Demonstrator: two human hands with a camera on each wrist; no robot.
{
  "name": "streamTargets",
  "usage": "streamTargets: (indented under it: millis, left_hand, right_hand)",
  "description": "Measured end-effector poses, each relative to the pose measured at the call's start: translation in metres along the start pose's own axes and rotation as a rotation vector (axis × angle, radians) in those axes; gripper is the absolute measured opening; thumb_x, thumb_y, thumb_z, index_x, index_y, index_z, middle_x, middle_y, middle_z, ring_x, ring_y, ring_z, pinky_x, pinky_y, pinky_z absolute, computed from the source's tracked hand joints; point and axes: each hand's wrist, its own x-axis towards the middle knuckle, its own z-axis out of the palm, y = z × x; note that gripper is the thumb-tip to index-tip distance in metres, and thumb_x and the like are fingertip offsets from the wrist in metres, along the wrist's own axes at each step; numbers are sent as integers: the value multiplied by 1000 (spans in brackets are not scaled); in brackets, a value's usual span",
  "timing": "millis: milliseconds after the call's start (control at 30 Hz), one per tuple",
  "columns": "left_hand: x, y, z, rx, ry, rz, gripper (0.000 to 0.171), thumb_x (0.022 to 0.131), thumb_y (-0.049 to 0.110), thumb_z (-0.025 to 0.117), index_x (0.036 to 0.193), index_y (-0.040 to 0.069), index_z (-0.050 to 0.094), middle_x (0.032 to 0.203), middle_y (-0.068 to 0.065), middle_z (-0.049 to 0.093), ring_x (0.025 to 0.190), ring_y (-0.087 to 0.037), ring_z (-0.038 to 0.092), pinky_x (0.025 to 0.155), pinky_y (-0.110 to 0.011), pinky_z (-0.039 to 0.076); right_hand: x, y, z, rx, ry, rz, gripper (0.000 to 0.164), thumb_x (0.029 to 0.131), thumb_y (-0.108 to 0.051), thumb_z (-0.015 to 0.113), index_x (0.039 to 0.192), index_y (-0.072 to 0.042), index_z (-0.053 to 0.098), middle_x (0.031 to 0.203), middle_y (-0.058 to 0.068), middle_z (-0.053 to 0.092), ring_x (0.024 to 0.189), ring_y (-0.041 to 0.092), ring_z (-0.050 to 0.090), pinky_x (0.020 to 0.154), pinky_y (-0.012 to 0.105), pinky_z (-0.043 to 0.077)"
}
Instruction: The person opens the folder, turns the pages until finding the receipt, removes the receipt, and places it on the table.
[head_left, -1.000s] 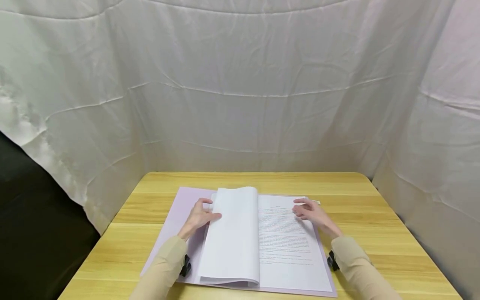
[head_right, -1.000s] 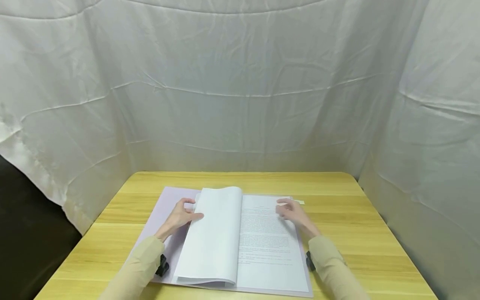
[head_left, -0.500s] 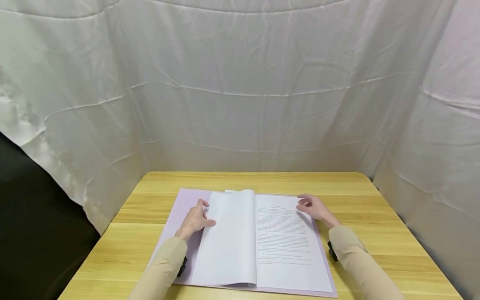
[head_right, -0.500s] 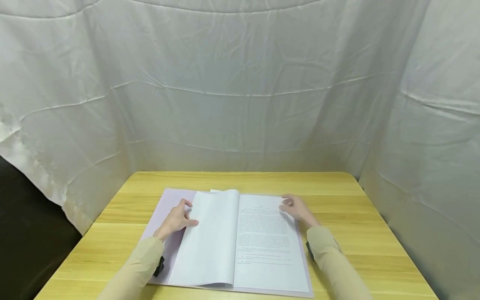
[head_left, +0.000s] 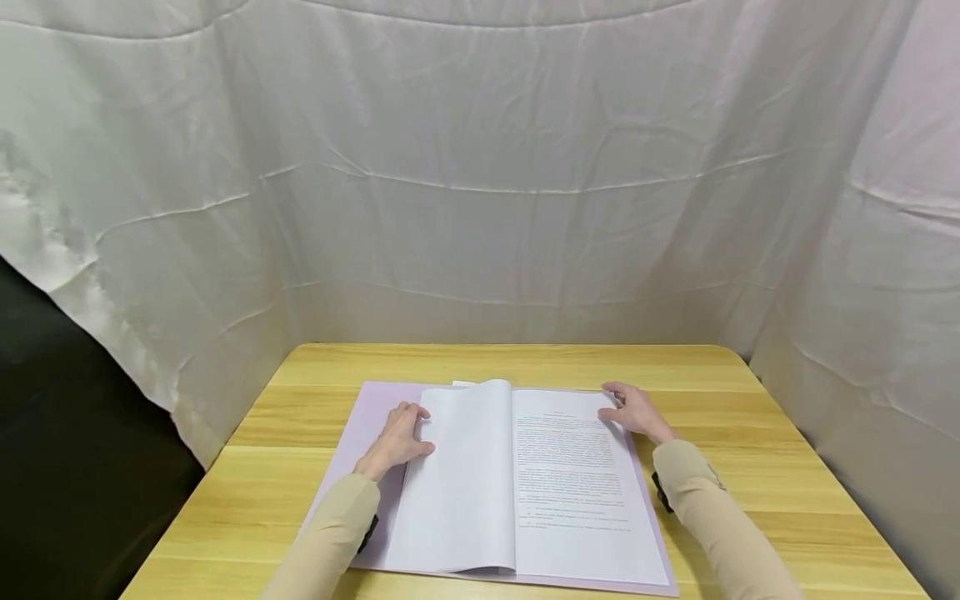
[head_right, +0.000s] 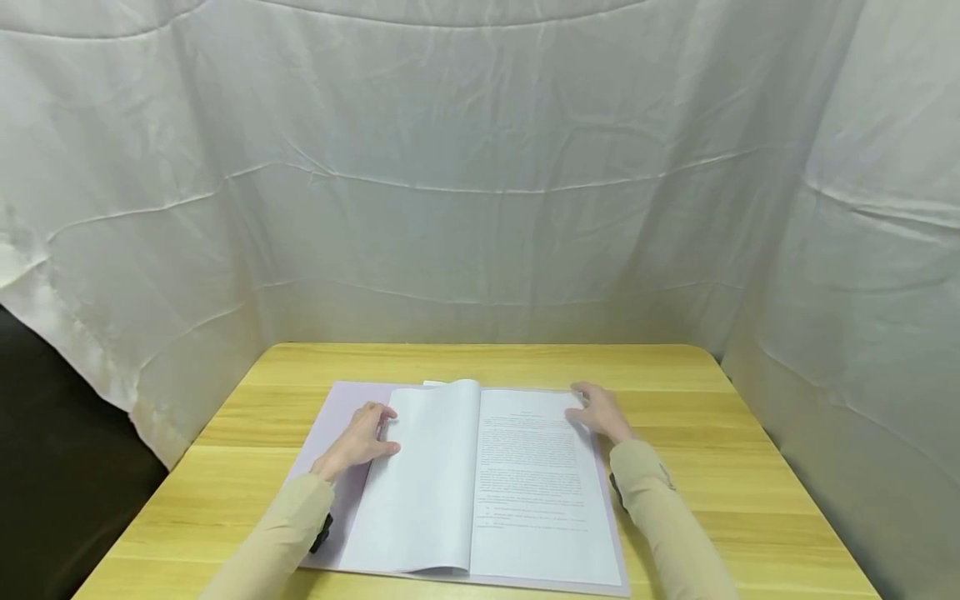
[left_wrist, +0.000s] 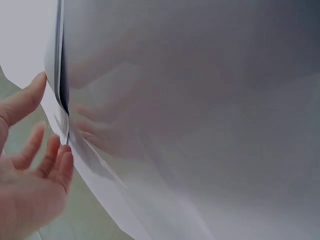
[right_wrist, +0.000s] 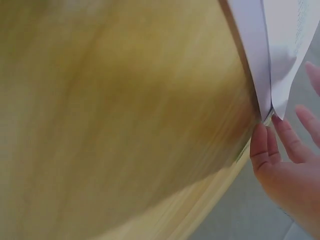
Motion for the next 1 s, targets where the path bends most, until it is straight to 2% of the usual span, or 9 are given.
streamTargets:
  millis: [133,233,300,433,500,600,700,800,1000]
  left_hand:
    - [1,0,4,-33,-83,99,46,84,-4,71,127,-6,56,142,-28,50,137,-48,43,117,-60,35]
    - [1,0,5,-27,-134,184,46,84,-11,63,130,-10,54,148,-32,46,141,-51,40,120,-61,30]
    - [0,0,4,-21,-176,201,48,86,-12,57,134,-11,52,153,-32,41,144,-50,35,122,-61,27]
    - [1,1,4,-15,-238,186,52,89,-10,51,141,-10,47,157,-30,36,148,-49,31,123,-60,25]
    - [1,1,4,-19,-257,171,52,90,-7,52,142,-9,46,159,-29,35,149,-49,29,124,-60,24]
    - [2,2,3,-31,-275,154,52,94,3,58,143,-9,46,159,-28,34,149,-48,29,124,-60,24]
    - [2,2,3,-36,-302,134,62,95,18,67,146,-9,43,161,-28,31,150,-47,27,124,-60,23]
    - [1,3,3,-25,-324,122,79,89,28,77,148,-7,39,162,-27,28,151,-47,25,124,-60,23]
    - [1,1,3,-35,-380,110,102,78,30,87,155,-4,29,167,-24,18,154,-45,19,125,-60,23]
  right_hand:
    - [1,-1,1,-11,26,24,59,88,-9,70,139,13,49,139,39,50,129,56,48,109,64,41]
    - [2,-2,1,-8,47,37,56,89,-8,69,138,12,50,140,39,50,130,55,47,110,64,42]
    - [2,-3,1,-7,64,26,54,89,-7,68,136,13,52,139,39,51,129,55,49,108,64,43]
    - [2,-4,0,-13,105,17,50,88,-6,67,133,14,55,135,38,55,124,53,53,103,61,47]
    - [2,-4,-1,-6,110,40,50,89,-6,66,134,13,55,132,36,56,120,50,54,99,58,50]
    - [3,-5,-1,11,114,75,49,89,-7,66,134,10,56,128,32,57,114,44,55,89,49,53]
    - [3,-5,-2,30,120,95,46,89,-7,67,132,8,57,122,28,57,105,36,56,76,36,52]
    - [4,-6,-2,47,133,101,42,88,-5,68,127,6,59,117,26,59,99,32,55,70,30,49]
    - [6,-7,-3,30,148,101,35,89,-5,69,121,4,60,102,20,60,90,29,55,73,32,45]
